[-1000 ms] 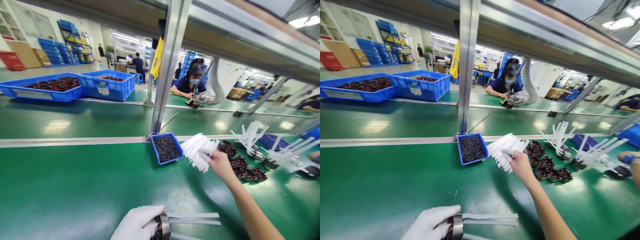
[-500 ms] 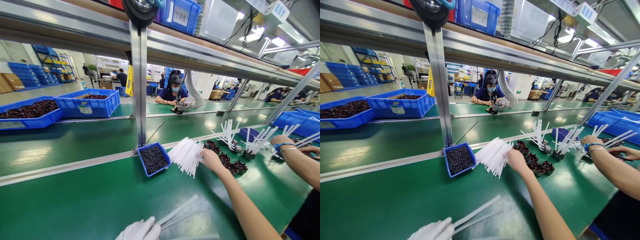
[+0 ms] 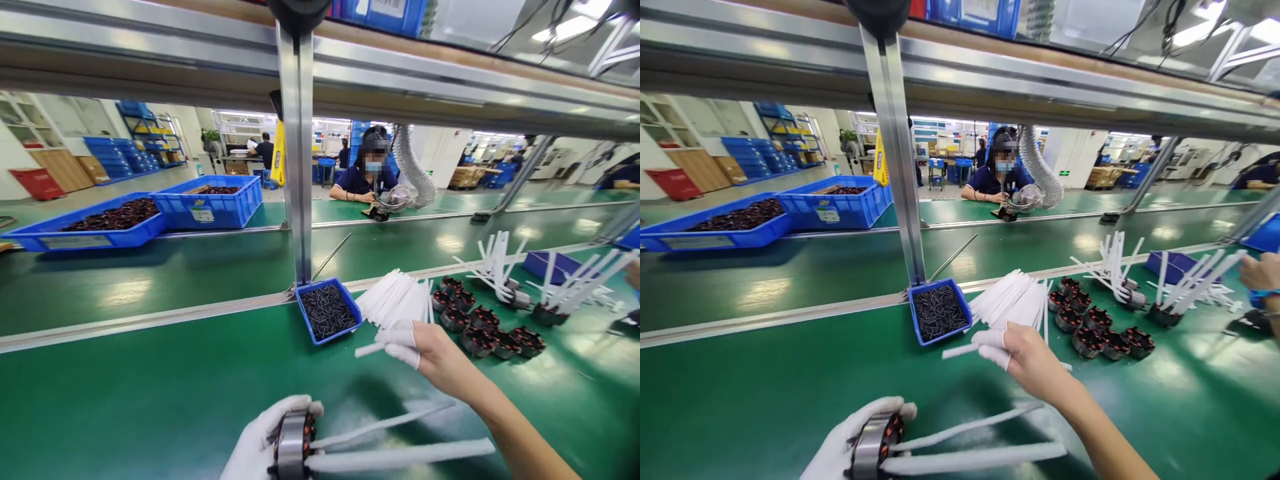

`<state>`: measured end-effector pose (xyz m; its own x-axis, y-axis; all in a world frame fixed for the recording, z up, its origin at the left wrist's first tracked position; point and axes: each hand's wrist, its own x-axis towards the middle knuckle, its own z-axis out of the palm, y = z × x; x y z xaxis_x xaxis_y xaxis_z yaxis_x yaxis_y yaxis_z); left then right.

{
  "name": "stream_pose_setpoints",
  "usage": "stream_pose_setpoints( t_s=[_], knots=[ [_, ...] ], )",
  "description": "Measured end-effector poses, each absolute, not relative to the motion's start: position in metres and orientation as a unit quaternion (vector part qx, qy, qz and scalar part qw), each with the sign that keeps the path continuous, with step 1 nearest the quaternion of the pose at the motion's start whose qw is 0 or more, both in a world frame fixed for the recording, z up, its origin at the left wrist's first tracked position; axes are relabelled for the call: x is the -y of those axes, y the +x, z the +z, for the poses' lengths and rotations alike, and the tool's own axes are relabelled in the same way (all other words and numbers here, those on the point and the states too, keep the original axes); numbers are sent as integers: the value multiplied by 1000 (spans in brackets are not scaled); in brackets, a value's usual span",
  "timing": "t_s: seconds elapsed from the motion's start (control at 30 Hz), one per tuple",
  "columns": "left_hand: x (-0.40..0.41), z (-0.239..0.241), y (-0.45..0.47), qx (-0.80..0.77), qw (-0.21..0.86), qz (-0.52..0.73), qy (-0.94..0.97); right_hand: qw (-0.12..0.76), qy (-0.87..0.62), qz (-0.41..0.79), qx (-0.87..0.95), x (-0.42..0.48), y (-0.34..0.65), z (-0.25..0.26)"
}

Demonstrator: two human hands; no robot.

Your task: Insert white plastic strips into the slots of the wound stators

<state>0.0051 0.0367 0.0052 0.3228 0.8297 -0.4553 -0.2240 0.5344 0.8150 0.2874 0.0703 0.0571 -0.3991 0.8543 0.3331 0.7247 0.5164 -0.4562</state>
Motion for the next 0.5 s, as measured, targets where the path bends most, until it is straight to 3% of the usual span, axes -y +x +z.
stream_pose_setpoints(
  t_s=[0.5],
  knots=[
    [-43,-20,12,-394,831,366,145,189,-459,224,839,-51,208,21]
  ],
)
